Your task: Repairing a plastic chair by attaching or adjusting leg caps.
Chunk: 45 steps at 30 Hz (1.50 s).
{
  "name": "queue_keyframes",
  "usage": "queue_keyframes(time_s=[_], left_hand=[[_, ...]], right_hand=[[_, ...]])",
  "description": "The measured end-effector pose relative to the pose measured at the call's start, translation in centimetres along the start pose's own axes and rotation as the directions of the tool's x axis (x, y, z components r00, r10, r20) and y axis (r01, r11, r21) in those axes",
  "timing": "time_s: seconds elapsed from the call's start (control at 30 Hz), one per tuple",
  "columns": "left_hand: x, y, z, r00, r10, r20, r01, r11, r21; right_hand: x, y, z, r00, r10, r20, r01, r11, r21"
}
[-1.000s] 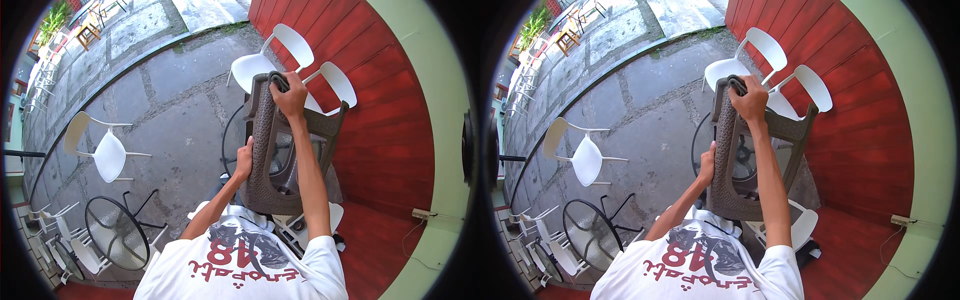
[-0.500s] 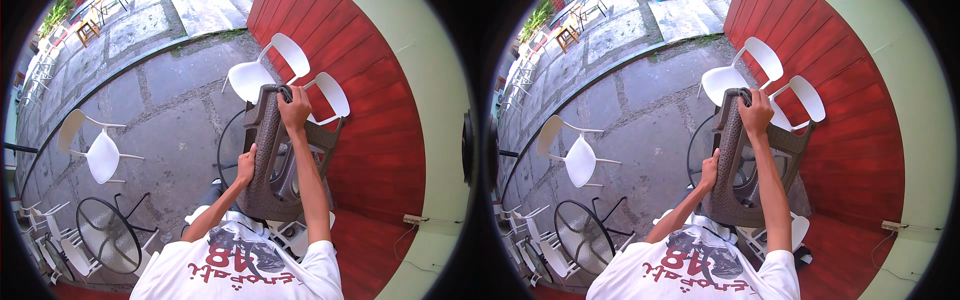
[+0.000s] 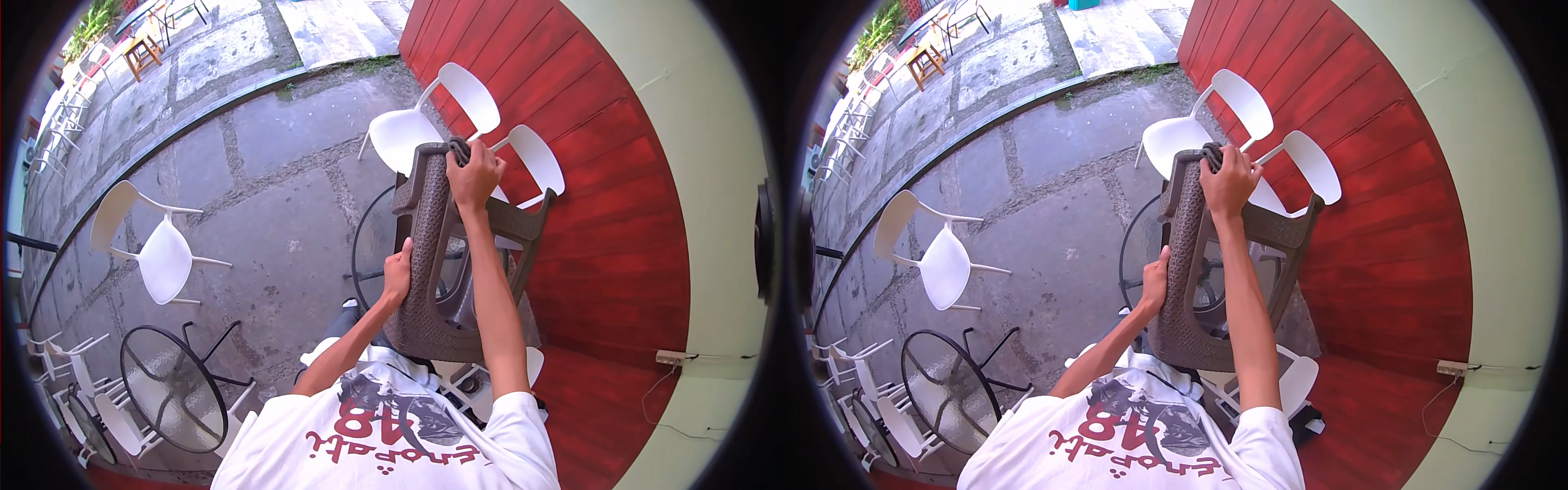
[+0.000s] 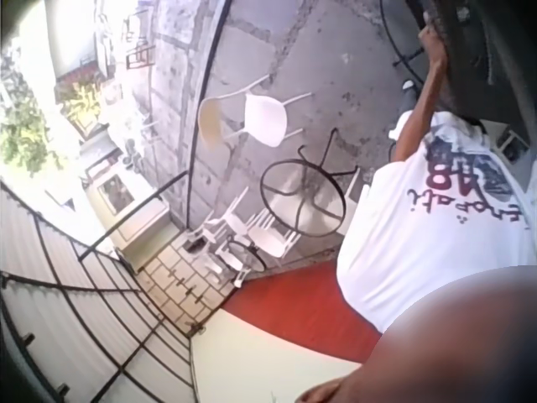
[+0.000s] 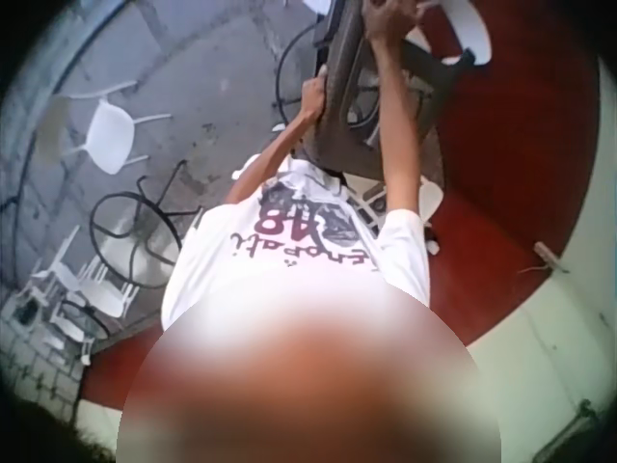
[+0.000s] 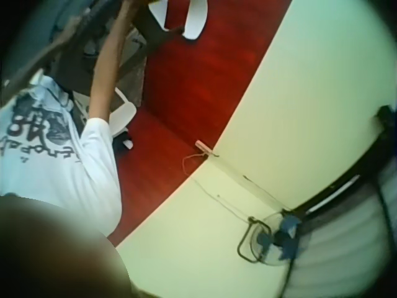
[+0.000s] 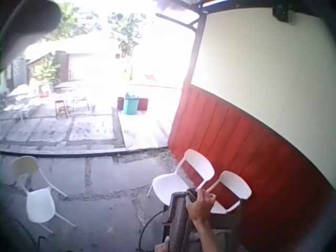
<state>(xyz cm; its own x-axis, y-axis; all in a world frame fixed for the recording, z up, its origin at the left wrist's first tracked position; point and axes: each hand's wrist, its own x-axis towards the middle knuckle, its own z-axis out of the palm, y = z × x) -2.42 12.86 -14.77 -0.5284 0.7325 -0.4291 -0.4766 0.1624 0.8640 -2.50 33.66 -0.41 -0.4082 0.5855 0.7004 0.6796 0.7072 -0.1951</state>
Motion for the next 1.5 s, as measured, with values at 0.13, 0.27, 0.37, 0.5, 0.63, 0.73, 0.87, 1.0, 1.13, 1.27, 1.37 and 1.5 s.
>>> queue_keyframes(time_s=[0.13, 0.27, 0.37, 0.5, 0.63, 0.73, 0.87, 1.0, 1.13, 1.27, 1.37, 1.5], left_hand=[[0.1, -0.1, -0.3, 1.000, 0.006, 0.002, -0.006, 1.000, 0.001], [-0.2, 0.1, -0.1, 0.999, 0.017, -0.040, -0.018, 1.000, -0.013], [-0.5, 0.4, -0.1, 0.999, 0.006, -0.040, -0.006, 1.000, 0.007], [-0.4, 0.9, -0.4, 0.999, -0.028, -0.035, 0.029, 0.999, 0.027], [-0.9, 0.7, -0.4, 0.999, 0.003, -0.048, -0.003, 1.000, -0.003], [-0.7, 0.3, 1.0, 1.000, 0.013, 0.022, -0.014, 0.999, 0.039], [-1.1, 0.6, 2.2, 0.999, 0.046, -0.007, -0.045, 0.997, 0.060], [0.0, -0.3, 1.8, 0.998, 0.051, -0.039, -0.049, 0.997, 0.054], [-0.6, 0.9, 2.1, 0.999, 0.033, -0.041, -0.028, 0.994, 0.107], [-0.1, 1.2, 1.5, 1.000, -0.009, -0.027, 0.012, 0.995, 0.097], [0.0, 0.9, 1.2, 0.999, -0.028, -0.023, 0.030, 0.995, 0.097], [0.7, 0.6, 0.5, 0.999, -0.037, 0.011, 0.035, 0.992, 0.121]], right_hand=[[0.0, 0.0, 0.0, 0.959, 0.264, -0.104, -0.249, 0.959, 0.137], [-0.5, 0.2, -0.5, 0.988, 0.154, 0.023, -0.153, 0.929, 0.337], [-1.0, -0.7, -1.9, 0.966, 0.185, 0.180, -0.229, 0.938, 0.262], [-3.8, -1.7, -3.4, 0.982, 0.016, 0.188, -0.046, 0.987, 0.155], [-4.5, -0.6, -4.2, 0.977, 0.005, 0.215, -0.086, 0.926, 0.368], [-2.4, 0.8, -3.7, 0.995, 0.046, 0.085, -0.065, 0.969, 0.239], [0.4, 0.7, -3.7, 0.992, 0.064, 0.105, -0.059, 0.997, -0.047], [1.5, -0.7, -4.7, 0.957, 0.023, 0.289, 0.059, 0.961, -0.271], [1.7, -1.3, -5.8, 0.898, 0.022, 0.440, 0.175, 0.898, -0.403], [-0.6, -2.5, -6.9, 0.851, 0.002, 0.526, 0.225, 0.903, -0.367], [-3.7, -3.0, -8.0, 0.826, -0.036, 0.563, 0.250, 0.917, -0.309], [-7.4, -1.8, -10.1, 0.853, -0.068, 0.517, 0.116, 0.991, -0.060]])
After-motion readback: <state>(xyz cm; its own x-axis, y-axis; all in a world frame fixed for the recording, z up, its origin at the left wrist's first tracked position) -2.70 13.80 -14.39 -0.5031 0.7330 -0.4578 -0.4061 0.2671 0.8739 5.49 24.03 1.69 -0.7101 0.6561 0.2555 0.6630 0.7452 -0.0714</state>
